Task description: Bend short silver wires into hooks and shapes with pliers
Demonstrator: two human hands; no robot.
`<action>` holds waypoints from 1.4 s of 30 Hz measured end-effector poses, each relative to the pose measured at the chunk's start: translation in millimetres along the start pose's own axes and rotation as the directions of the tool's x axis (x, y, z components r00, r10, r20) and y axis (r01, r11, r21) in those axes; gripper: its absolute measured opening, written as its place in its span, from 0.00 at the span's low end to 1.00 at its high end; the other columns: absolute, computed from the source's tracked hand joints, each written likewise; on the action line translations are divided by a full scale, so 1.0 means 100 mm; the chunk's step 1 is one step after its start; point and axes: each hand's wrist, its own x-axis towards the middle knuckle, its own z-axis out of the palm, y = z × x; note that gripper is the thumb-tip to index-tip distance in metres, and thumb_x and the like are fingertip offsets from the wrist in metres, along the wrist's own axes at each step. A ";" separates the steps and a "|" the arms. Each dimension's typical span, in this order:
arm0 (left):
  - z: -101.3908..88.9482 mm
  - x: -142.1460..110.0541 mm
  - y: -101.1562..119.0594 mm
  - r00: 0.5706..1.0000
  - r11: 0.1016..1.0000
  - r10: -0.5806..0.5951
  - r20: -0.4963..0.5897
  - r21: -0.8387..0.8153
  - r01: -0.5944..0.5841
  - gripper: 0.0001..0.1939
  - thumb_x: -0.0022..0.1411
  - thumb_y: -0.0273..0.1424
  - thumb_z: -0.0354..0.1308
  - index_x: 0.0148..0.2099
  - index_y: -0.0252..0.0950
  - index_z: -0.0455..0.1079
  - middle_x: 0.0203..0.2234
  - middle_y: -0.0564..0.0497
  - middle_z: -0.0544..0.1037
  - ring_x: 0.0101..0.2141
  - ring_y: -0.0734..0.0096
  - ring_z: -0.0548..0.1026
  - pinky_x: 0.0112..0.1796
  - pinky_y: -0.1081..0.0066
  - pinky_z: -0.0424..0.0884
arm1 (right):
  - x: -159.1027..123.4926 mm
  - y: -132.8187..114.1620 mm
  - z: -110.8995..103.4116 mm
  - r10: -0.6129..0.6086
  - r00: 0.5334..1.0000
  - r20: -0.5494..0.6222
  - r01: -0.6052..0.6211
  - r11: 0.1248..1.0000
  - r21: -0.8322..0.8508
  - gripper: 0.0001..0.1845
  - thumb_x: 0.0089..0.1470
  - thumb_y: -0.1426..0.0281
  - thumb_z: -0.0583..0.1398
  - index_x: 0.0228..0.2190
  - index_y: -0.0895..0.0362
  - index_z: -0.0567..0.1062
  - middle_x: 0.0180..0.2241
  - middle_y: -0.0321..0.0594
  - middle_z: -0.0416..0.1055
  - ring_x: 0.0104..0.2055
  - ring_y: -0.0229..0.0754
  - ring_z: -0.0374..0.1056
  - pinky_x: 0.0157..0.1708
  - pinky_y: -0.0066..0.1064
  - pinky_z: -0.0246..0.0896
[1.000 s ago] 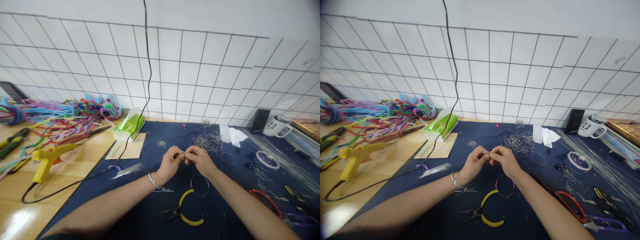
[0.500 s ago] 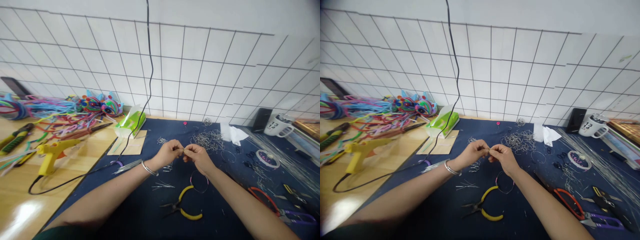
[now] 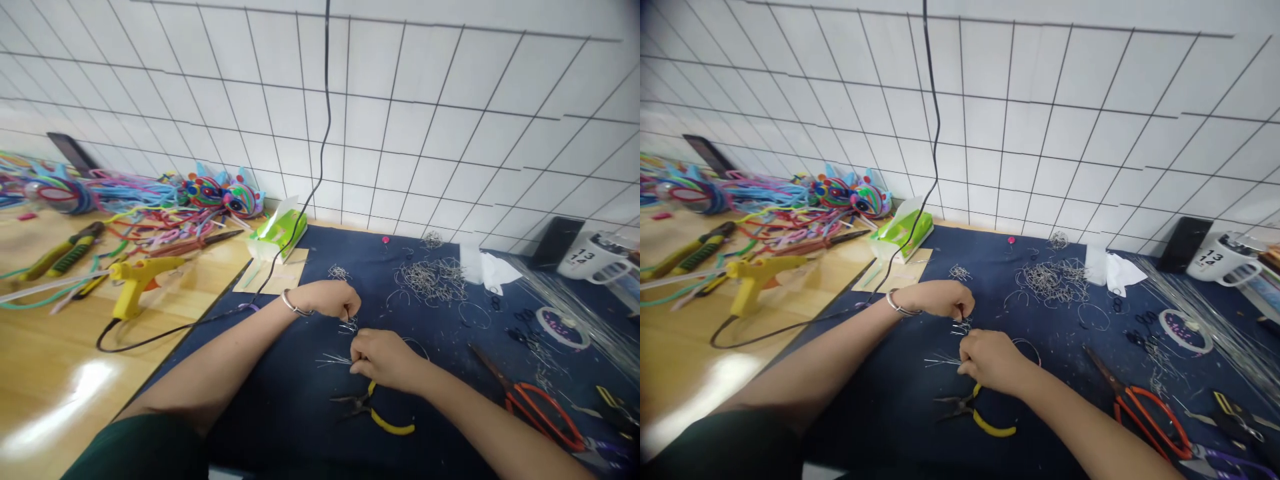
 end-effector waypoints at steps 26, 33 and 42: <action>0.05 0.00 0.26 1.000 1.000 0.016 0.009 0.017 -0.017 0.09 0.42 0.23 0.58 0.25 0.44 0.74 0.19 0.57 0.75 0.20 0.73 0.68 0.24 0.74 0.55 | 0.05 0.39 -0.29 0.131 0.980 -0.150 -0.101 0.976 0.191 0.03 0.49 0.70 0.56 0.26 0.56 0.70 0.25 0.32 0.67 0.27 0.33 0.62 0.27 0.24 0.51; 0.25 0.06 0.26 0.973 0.930 0.043 -0.229 0.365 0.044 0.08 0.48 0.23 0.54 0.26 0.41 0.71 0.20 0.52 0.73 0.23 0.70 0.67 0.27 0.71 0.54 | 0.04 0.49 -0.30 0.127 0.971 -0.203 -0.106 0.988 0.112 0.05 0.47 0.72 0.58 0.30 0.55 0.73 0.29 0.36 0.70 0.34 0.37 0.64 0.33 0.26 0.53; 0.41 0.13 0.33 0.973 0.722 0.164 -0.165 0.692 -0.004 0.06 0.51 0.21 0.52 0.29 0.36 0.67 0.22 0.49 0.69 0.27 0.67 0.67 0.28 0.70 0.58 | 0.04 0.54 -0.26 0.158 0.964 -0.211 -0.157 0.987 0.025 0.03 0.45 0.73 0.58 0.24 0.57 0.73 0.25 0.37 0.69 0.29 0.36 0.64 0.29 0.25 0.50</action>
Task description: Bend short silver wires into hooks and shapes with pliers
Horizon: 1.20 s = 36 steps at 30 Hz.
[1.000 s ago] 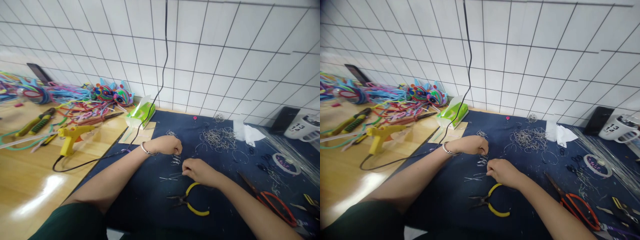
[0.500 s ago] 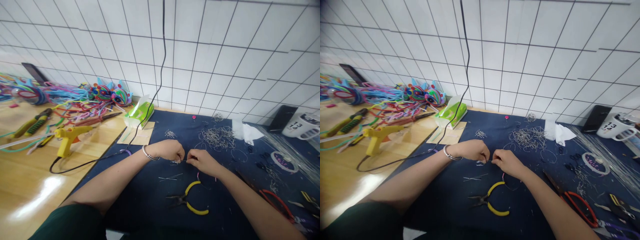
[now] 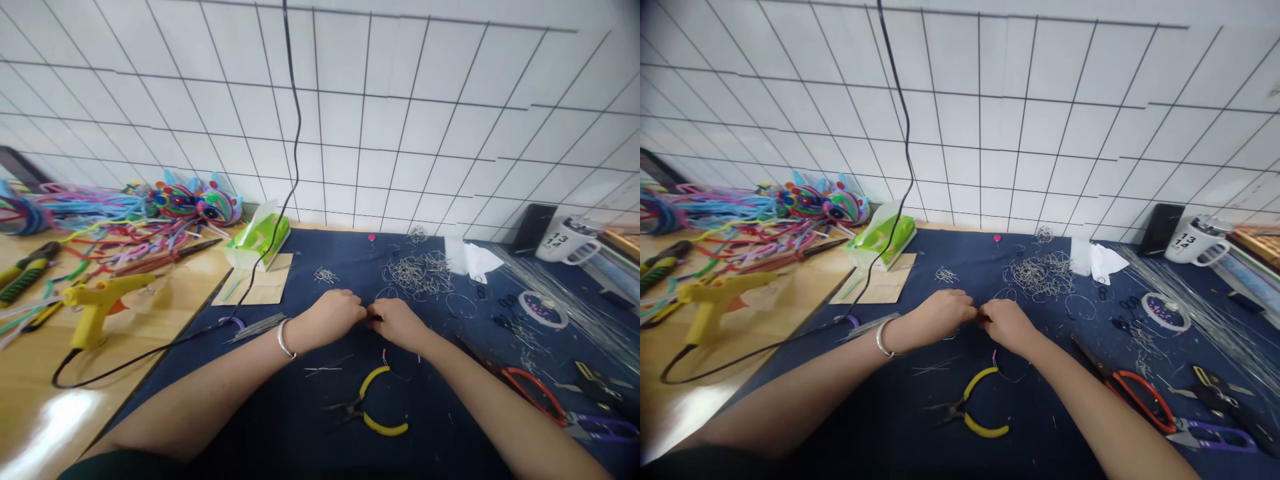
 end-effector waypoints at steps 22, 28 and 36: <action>-0.03 0.04 0.02 0.992 0.992 -0.124 -0.024 0.037 0.125 0.07 0.51 0.20 0.49 0.31 0.34 0.67 0.25 0.49 0.69 0.28 0.68 0.68 0.28 0.71 0.62 | 0.01 0.10 0.00 0.161 0.985 -0.068 -0.126 0.923 0.364 0.06 0.40 0.73 0.58 0.25 0.56 0.74 0.23 0.34 0.70 0.26 0.36 0.65 0.27 0.26 0.54; -0.02 0.06 -0.03 0.958 0.955 -0.256 -0.126 -0.186 0.231 0.09 0.54 0.23 0.48 0.33 0.35 0.70 0.25 0.50 0.71 0.29 0.71 0.70 0.30 0.73 0.63 | 0.04 0.13 0.02 0.253 0.967 0.014 -0.204 0.747 0.633 0.06 0.43 0.69 0.57 0.26 0.58 0.72 0.20 0.34 0.68 0.22 0.36 0.66 0.22 0.27 0.61; 0.02 0.10 -0.07 0.890 0.735 -0.437 -0.132 -0.623 0.269 0.07 0.53 0.26 0.52 0.31 0.36 0.71 0.24 0.53 0.73 0.26 0.75 0.70 0.29 0.76 0.63 | 0.02 0.08 -0.04 0.315 0.948 0.043 -0.205 0.502 0.840 0.08 0.41 0.68 0.60 0.26 0.59 0.70 0.20 0.34 0.68 0.23 0.36 0.67 0.25 0.29 0.64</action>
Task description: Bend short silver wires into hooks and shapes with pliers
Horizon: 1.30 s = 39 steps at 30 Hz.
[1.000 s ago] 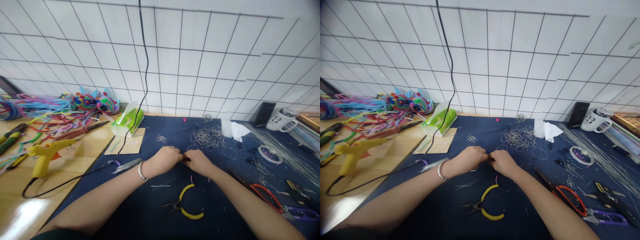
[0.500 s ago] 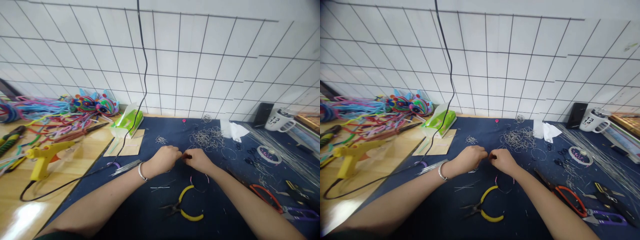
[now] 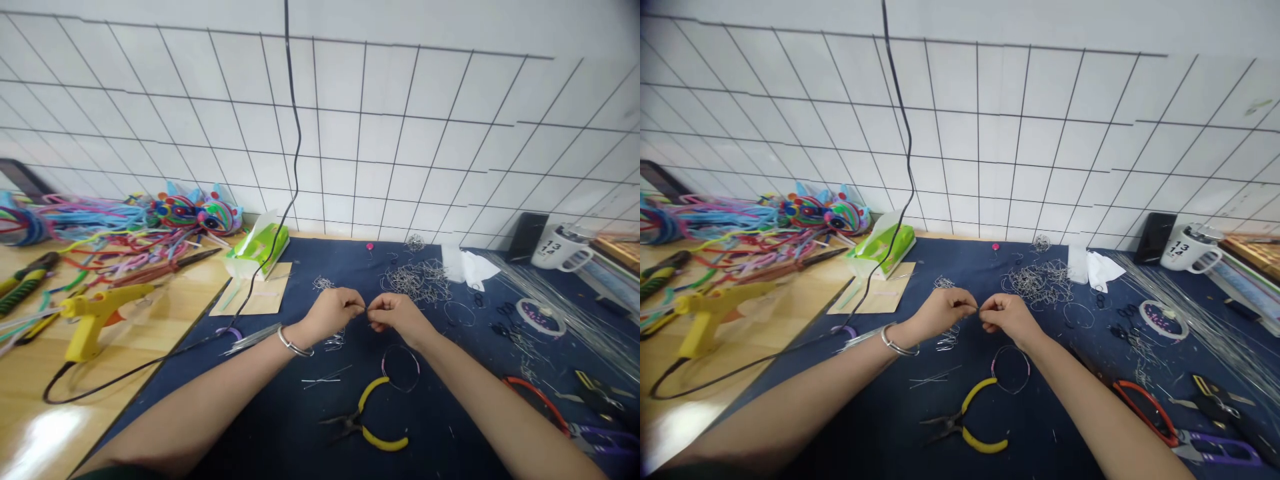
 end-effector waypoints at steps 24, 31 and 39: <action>0.24 -0.05 0.06 0.952 0.702 -0.305 -0.036 -0.683 0.199 0.07 0.51 0.31 0.56 0.30 0.30 0.66 0.21 0.53 0.70 0.22 0.79 0.67 0.26 0.76 0.66 | -0.03 -0.01 0.09 0.016 0.996 -0.091 0.013 0.950 0.312 0.12 0.38 0.65 0.64 0.25 0.59 0.71 0.22 0.36 0.69 0.24 0.35 0.66 0.27 0.29 0.63; 0.26 -0.05 0.07 0.951 0.682 -0.305 -0.044 -0.707 0.186 0.07 0.52 0.31 0.56 0.30 0.31 0.66 0.21 0.53 0.71 0.23 0.79 0.68 0.26 0.76 0.66 | -0.03 0.00 0.11 0.004 0.995 -0.103 0.030 0.946 0.323 0.12 0.38 0.65 0.64 0.25 0.59 0.71 0.21 0.35 0.69 0.24 0.35 0.66 0.27 0.30 0.63; 0.34 -0.05 0.06 0.943 0.671 -0.327 -0.058 -0.717 0.188 0.08 0.53 0.32 0.55 0.31 0.31 0.65 0.21 0.52 0.71 0.23 0.77 0.69 0.27 0.75 0.66 | -0.03 0.04 0.13 -0.007 0.992 -0.125 0.048 0.943 0.330 0.11 0.39 0.65 0.64 0.25 0.59 0.71 0.21 0.35 0.69 0.25 0.35 0.66 0.28 0.30 0.62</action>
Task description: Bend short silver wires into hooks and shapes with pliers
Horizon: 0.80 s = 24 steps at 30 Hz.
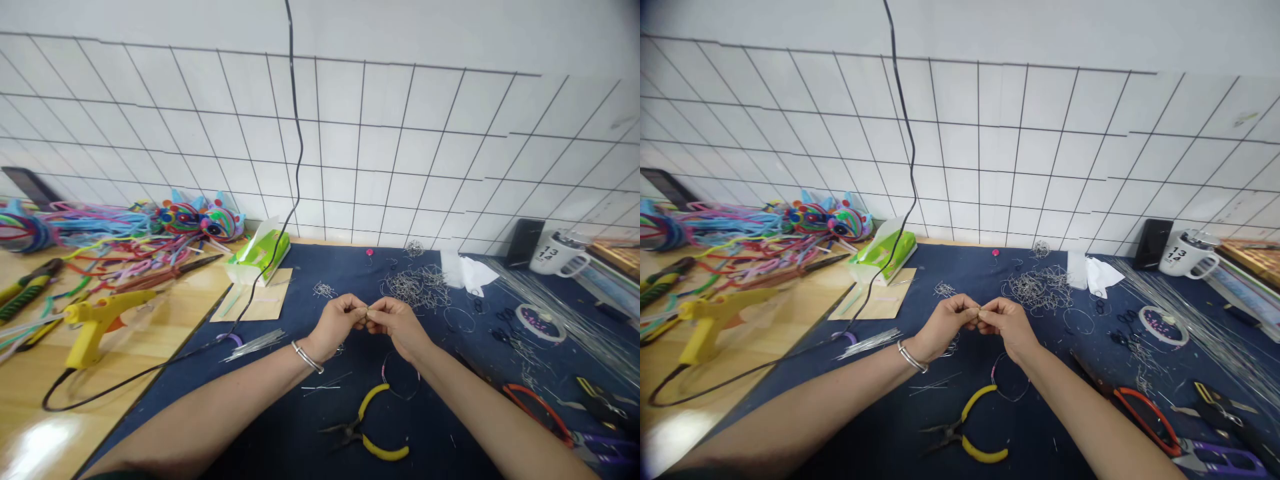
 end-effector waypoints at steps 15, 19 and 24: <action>-0.05 0.05 -0.04 0.999 0.996 -0.024 0.040 0.086 0.021 0.08 0.53 0.33 0.54 0.31 0.31 0.64 0.22 0.53 0.70 0.23 0.79 0.69 0.27 0.76 0.67 | 0.03 0.10 0.00 -0.013 0.999 0.033 0.015 0.999 -0.042 0.12 0.42 0.62 0.62 0.27 0.58 0.70 0.23 0.36 0.69 0.26 0.36 0.65 0.29 0.29 0.61; -0.20 0.11 0.05 0.983 0.983 -0.081 0.164 0.174 0.052 0.08 0.51 0.32 0.55 0.31 0.31 0.67 0.21 0.53 0.71 0.21 0.79 0.69 0.25 0.76 0.67 | 0.03 0.14 0.02 -0.013 0.999 0.046 0.018 0.995 -0.100 0.14 0.43 0.60 0.61 0.28 0.58 0.70 0.24 0.36 0.68 0.26 0.35 0.65 0.28 0.29 0.62; -0.45 0.20 0.21 0.916 0.957 -0.177 0.361 0.282 0.074 0.07 0.45 0.29 0.59 0.29 0.31 0.70 0.18 0.53 0.72 0.22 0.75 0.71 0.23 0.76 0.67 | 0.04 0.19 0.04 0.008 0.994 0.105 0.013 0.981 -0.192 0.13 0.41 0.62 0.62 0.26 0.59 0.70 0.22 0.34 0.68 0.24 0.34 0.65 0.26 0.28 0.61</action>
